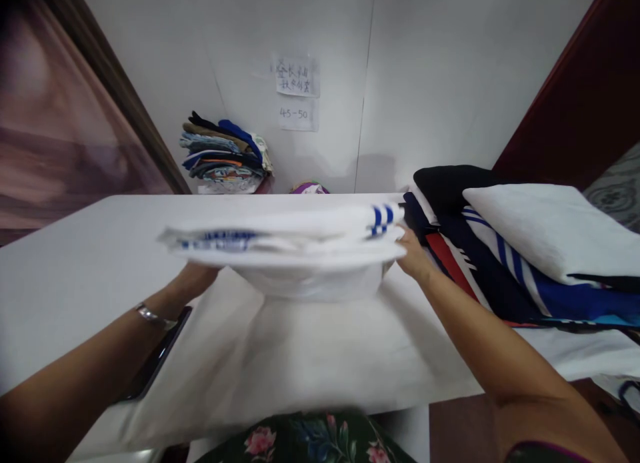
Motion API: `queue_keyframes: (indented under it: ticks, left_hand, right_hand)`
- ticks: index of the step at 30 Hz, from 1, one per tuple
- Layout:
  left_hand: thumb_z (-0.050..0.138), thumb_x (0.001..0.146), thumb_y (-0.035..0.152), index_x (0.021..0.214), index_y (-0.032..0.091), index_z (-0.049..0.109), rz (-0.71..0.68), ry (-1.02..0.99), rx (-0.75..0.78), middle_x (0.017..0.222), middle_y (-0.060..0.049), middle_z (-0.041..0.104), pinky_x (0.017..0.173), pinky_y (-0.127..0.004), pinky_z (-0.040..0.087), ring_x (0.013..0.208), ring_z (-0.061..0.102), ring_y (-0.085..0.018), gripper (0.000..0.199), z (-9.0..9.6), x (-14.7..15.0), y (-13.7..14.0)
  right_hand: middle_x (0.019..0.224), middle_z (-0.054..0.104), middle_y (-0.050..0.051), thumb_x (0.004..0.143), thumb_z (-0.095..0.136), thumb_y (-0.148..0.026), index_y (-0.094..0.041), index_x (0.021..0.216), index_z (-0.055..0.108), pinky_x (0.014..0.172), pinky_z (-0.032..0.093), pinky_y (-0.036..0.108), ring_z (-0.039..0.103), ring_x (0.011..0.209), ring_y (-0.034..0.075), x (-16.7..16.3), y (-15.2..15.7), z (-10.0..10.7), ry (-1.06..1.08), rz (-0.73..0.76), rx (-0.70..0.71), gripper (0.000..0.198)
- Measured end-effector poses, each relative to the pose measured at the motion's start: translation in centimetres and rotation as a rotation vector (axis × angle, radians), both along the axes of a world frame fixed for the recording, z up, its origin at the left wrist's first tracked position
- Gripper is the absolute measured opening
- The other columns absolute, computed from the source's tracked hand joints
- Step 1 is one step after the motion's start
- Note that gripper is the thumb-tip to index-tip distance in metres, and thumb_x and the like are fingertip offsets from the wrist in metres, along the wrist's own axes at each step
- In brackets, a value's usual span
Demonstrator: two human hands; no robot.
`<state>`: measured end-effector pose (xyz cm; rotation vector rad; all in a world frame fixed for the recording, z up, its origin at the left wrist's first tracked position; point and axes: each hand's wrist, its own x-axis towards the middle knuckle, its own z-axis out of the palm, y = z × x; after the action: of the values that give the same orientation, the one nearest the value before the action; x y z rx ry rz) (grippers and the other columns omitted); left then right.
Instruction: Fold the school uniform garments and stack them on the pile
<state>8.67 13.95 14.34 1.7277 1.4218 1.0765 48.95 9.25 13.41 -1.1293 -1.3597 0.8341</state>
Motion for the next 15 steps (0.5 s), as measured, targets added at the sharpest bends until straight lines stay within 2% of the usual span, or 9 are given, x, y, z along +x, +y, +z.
queue_keyframes:
  ticks: [3,5,8,10,12,15]
  left_hand:
    - [0.066,0.076,0.049,0.115,0.014,0.064,-0.057,-0.274,-0.125,0.11,-0.01,0.071,0.092,-0.039,0.054,0.108,0.063,-0.029,0.053,1.5,0.9,0.4]
    - [0.067,0.076,0.048,0.105,0.011,0.067,-0.065,-0.432,-0.339,0.099,-0.013,0.073,0.085,-0.039,0.057,0.096,0.068,-0.028,0.047,0.6,1.6,0.7]
    - [0.065,0.079,0.044,0.095,0.01,0.068,-0.015,-0.443,-0.617,0.091,-0.015,0.073,0.081,-0.035,0.058,0.086,0.07,-0.025,0.038,-3.0,2.7,1.0]
    - [0.065,0.079,0.044,0.092,0.01,0.066,0.059,-0.359,-0.684,0.089,-0.016,0.073,0.077,-0.033,0.058,0.083,0.07,-0.023,0.036,-5.7,3.4,1.0]
    - [0.065,0.079,0.046,0.092,0.01,0.065,0.126,-0.269,-0.674,0.09,-0.016,0.073,0.073,-0.032,0.057,0.082,0.07,-0.023,0.038,-7.8,3.9,0.9]
    - [0.065,0.078,0.049,0.099,0.01,0.063,0.153,-0.169,-0.621,0.098,-0.017,0.071,0.069,-0.034,0.056,0.087,0.068,-0.026,0.045,-9.0,3.8,0.9]
  right_hand:
    - [0.1,0.073,0.008,0.076,0.069,-0.038,-0.018,0.106,0.067,0.088,0.054,0.043,0.066,0.101,0.03,0.0,1.3,1.8,0.101,-0.022,-0.059,0.036]
    - [0.094,0.074,0.01,0.075,0.071,-0.034,-0.015,0.105,0.066,0.082,0.056,0.042,0.068,0.093,0.03,-0.3,2.2,1.3,0.173,-0.028,-0.203,0.036]
    - [0.084,0.075,0.011,0.073,0.071,-0.029,-0.013,0.099,0.067,0.074,0.058,0.04,0.071,0.081,0.028,-0.7,3.2,-2.0,0.189,-0.076,-0.498,0.031]
    - [0.081,0.075,0.012,0.072,0.071,-0.027,-0.011,0.096,0.067,0.071,0.058,0.04,0.071,0.076,0.028,-0.8,3.5,-5.0,0.157,-0.115,-0.64,0.029]
    - [0.083,0.075,0.014,0.071,0.072,-0.028,-0.01,0.098,0.067,0.069,0.058,0.041,0.07,0.074,0.028,-0.7,3.5,-7.6,0.123,-0.144,-0.695,0.033]
    - [0.094,0.074,0.013,0.072,0.072,-0.035,-0.012,0.108,0.065,0.072,0.058,0.041,0.071,0.08,0.027,-0.1,3.2,-9.7,0.073,-0.183,-0.675,0.043]
